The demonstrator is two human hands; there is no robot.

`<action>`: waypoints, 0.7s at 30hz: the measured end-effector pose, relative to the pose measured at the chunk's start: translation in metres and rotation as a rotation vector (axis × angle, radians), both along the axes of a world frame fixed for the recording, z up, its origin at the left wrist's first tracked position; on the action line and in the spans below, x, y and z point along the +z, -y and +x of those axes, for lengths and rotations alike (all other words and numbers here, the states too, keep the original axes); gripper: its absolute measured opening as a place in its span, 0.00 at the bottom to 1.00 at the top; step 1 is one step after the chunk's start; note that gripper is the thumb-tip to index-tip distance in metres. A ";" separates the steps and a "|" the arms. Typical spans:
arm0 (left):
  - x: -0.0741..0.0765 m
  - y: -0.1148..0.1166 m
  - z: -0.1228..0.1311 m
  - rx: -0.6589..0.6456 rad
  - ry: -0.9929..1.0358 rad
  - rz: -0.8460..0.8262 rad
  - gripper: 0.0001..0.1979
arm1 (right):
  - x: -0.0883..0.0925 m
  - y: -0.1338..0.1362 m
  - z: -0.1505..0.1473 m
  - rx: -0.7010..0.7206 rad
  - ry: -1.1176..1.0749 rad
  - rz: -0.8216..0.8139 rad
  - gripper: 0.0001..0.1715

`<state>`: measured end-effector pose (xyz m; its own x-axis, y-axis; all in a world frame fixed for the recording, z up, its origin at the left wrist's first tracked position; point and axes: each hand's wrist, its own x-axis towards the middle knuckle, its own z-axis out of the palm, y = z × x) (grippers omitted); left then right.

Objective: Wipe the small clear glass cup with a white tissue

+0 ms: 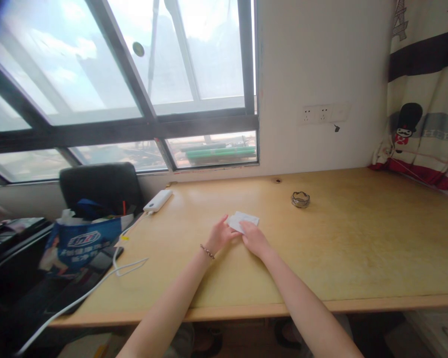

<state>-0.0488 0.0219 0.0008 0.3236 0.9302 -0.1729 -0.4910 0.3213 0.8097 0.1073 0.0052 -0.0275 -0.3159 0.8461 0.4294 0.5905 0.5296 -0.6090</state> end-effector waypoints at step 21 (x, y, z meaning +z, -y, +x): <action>-0.014 0.002 -0.001 0.241 -0.703 0.574 0.17 | -0.007 -0.019 0.022 -0.485 -0.069 -0.123 0.23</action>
<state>-0.0501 0.0196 -0.0127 0.1069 0.9621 0.2509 0.1697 -0.2663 0.9488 0.1291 0.0240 -0.0348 0.1517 0.9342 0.3230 0.7067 0.1260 -0.6962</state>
